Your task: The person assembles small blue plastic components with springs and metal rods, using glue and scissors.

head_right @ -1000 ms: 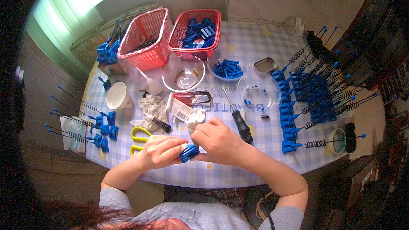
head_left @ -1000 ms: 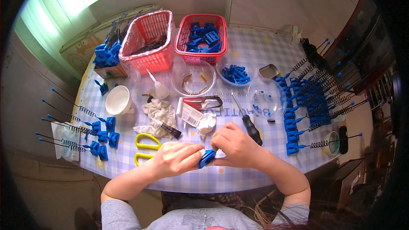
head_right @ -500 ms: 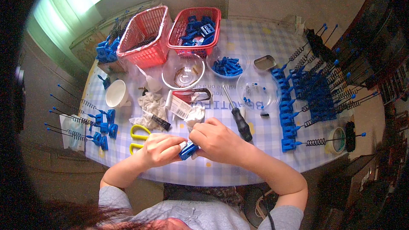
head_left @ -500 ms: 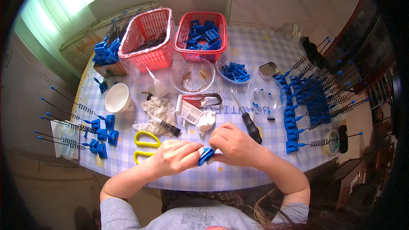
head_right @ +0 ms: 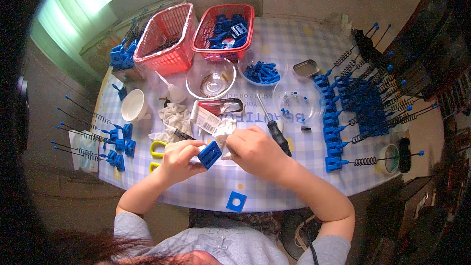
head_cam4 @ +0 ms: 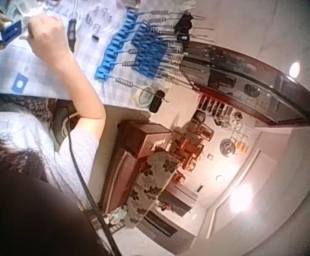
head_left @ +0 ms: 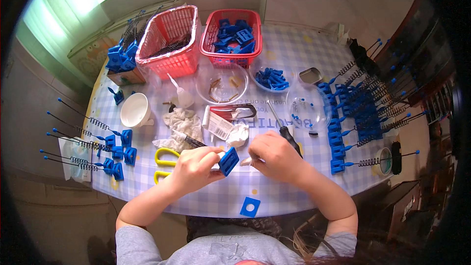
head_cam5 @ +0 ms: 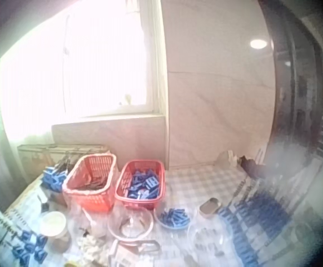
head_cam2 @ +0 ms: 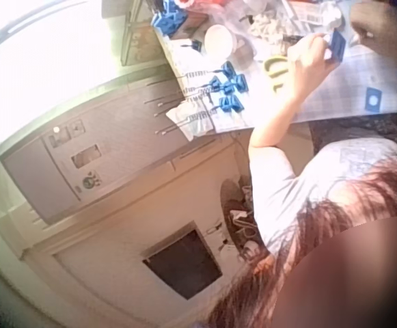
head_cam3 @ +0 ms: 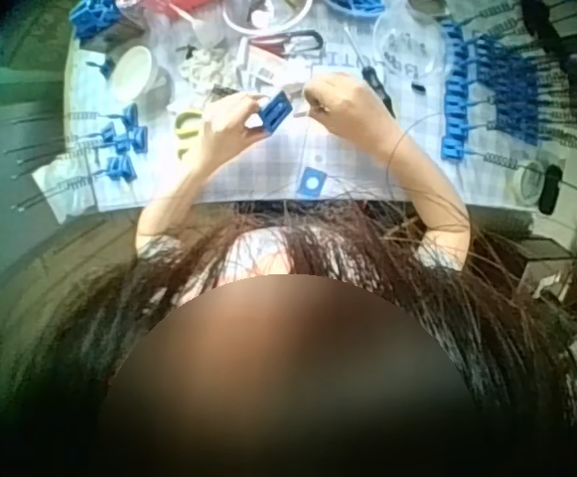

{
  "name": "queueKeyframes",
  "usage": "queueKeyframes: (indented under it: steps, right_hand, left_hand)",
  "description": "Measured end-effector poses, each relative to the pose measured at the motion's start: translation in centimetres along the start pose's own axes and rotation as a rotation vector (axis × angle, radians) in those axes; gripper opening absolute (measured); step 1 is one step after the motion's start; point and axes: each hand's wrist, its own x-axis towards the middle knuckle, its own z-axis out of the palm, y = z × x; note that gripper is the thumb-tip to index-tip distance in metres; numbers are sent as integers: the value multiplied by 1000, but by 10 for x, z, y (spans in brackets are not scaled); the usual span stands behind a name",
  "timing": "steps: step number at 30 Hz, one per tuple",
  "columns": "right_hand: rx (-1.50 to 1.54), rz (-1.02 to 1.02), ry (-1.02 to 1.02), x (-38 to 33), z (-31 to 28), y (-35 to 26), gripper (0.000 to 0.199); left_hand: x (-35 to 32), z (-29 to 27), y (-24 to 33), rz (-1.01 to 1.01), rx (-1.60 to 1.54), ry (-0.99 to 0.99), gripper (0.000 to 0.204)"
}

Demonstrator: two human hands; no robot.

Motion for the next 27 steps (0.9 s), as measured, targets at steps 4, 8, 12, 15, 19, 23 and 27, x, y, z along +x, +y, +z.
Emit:
queueKeyframes:
  steps: [4, 8, 12, 15, 19, 23, 27]
  right_hand:
    - [19, 77, -25, 1, -3, 2, 20]
    - [50, 63, -80, 1, -9, 3, 17]
    - [149, 92, -85, 3, -18, -1, 19]
    - [202, 77, -100, 6, -27, -7, 21]
    - [288, 115, -125, 8, -40, -13, 22]
    - [216, 103, -243, 7, -52, -28, 24]
    - [144, 61, -362, -16, -53, -43, 27]
  left_hand:
    - [-2, 0, -6, -113, -147, -47, 31]
    - [-3, 4, -4, -357, -395, -74, 33]
    - [-6, 9, -12, -481, -709, -3, 34]
    - [-2, 9, -12, -496, -733, 5, 31]
    - [2, 8, -10, -505, -789, -3, 30]
    - [-1, 9, -10, -551, -936, -45, 30]
    - [-4, 8, -5, -562, -988, -44, 30]
